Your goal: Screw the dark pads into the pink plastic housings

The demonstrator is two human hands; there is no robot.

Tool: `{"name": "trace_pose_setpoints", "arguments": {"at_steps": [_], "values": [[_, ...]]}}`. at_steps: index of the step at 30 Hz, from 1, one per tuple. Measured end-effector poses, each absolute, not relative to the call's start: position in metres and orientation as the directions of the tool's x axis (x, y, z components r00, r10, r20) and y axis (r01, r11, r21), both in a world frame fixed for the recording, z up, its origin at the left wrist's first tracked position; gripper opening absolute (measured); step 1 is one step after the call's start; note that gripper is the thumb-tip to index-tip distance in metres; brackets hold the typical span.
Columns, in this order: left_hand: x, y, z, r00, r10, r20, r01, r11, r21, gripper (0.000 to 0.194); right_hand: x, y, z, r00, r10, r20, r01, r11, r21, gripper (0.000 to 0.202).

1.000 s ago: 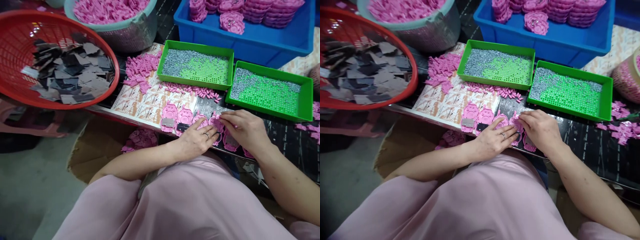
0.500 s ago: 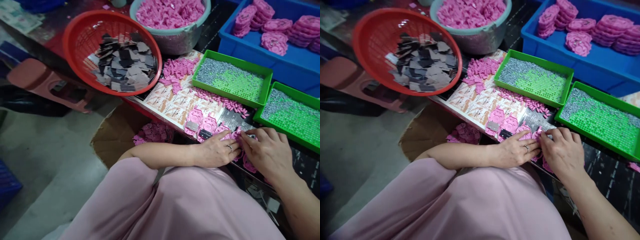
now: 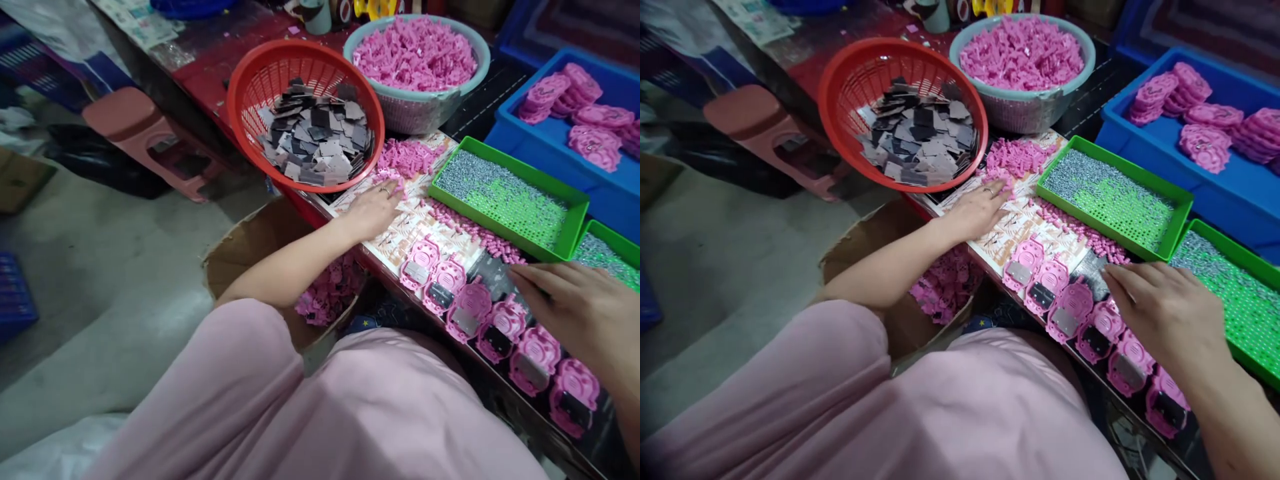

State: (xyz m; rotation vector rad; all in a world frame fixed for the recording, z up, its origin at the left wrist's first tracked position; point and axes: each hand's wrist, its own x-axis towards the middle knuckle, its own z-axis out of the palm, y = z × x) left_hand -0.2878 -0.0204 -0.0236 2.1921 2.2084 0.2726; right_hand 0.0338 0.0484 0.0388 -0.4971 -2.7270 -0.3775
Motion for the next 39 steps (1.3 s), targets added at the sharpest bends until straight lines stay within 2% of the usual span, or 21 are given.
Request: {"name": "trace_pose_setpoints", "arguments": {"at_steps": [2, 5, 8, 11, 16, 18, 20, 23, 27, 29, 32, 35, 37, 39], "values": [[-0.288, -0.030, -0.028, 0.042, 0.992, 0.117, 0.988, -0.058, 0.143, 0.037, 0.001, 0.055, 0.036, -0.901, 0.220, 0.373, 0.298, 0.940, 0.165, 0.017], [-0.286, -0.047, -0.029, 0.086, 0.975, 0.204, 0.982, -0.117, 0.147, 0.036, -0.049, 0.063, 0.028, -0.928, 0.190, 0.319, 0.239, 0.963, 0.124, 0.022], [-0.289, -0.058, -0.028, 0.043, 0.953, 0.301, 0.987, -0.088, 0.136, 0.037, -0.095, 0.062, 0.020, -0.934, 0.311, 0.178, 0.322, 0.946, 0.034, 0.027], [-0.294, -0.060, -0.027, 0.028, 0.949, 0.314, 0.991, -0.068, 0.116, 0.028, -0.130, 0.053, 0.013, -0.896, 0.442, 0.031, 0.443, 0.897, 0.008, 0.029], [-0.298, -0.060, -0.029, 0.049, 0.956, 0.288, 0.997, -0.064, 0.042, 0.022, -0.152, 0.047, 0.010, -0.873, 0.480, -0.086, 0.484, 0.875, -0.032, 0.027], [-0.300, -0.062, -0.031, 0.057, 0.953, 0.298, 0.997, -0.072, 0.039, 0.023, -0.144, 0.052, 0.018, -0.866, 0.490, -0.098, 0.498, 0.863, -0.087, 0.026], [-0.302, -0.066, -0.034, 0.045, 0.943, 0.330, 0.994, -0.074, 0.075, 0.026, -0.125, 0.060, 0.029, -0.853, 0.521, -0.042, 0.515, 0.825, -0.231, 0.024], [-0.301, -0.072, -0.033, -0.047, 0.917, 0.396, 0.977, -0.041, 0.211, 0.032, -0.081, 0.065, 0.045, -0.764, 0.643, 0.056, 0.539, 0.683, -0.493, 0.024], [-0.281, -0.071, -0.025, -0.013, 0.905, 0.425, 0.873, -0.198, 0.447, 0.034, -0.024, 0.060, 0.043, -0.588, 0.806, -0.069, 0.607, 0.384, -0.696, 0.030], [-0.268, -0.064, -0.023, 0.055, 0.904, 0.425, 0.831, -0.277, 0.482, 0.033, -0.008, 0.059, 0.035, -0.539, 0.835, -0.110, 0.604, 0.293, -0.741, 0.031], [-0.255, -0.051, -0.026, 0.123, 0.914, 0.388, 0.863, -0.291, 0.412, 0.035, -0.002, 0.059, 0.025, -0.548, 0.837, -0.013, 0.596, 0.379, -0.708, 0.028], [-0.253, -0.046, -0.031, 0.119, 0.925, 0.362, 0.890, -0.260, 0.373, 0.035, -0.010, 0.059, 0.023, -0.678, 0.727, 0.106, 0.581, 0.619, -0.527, 0.021], [-0.254, -0.048, -0.032, 0.113, 0.925, 0.362, 0.881, -0.262, 0.394, 0.036, -0.020, 0.057, 0.024, -0.749, 0.654, 0.108, 0.567, 0.717, -0.406, 0.022], [-0.256, -0.053, -0.032, 0.109, 0.925, 0.365, 0.869, -0.266, 0.416, 0.036, -0.031, 0.054, 0.024, -0.770, 0.634, 0.074, 0.583, 0.746, -0.322, 0.025]]}}
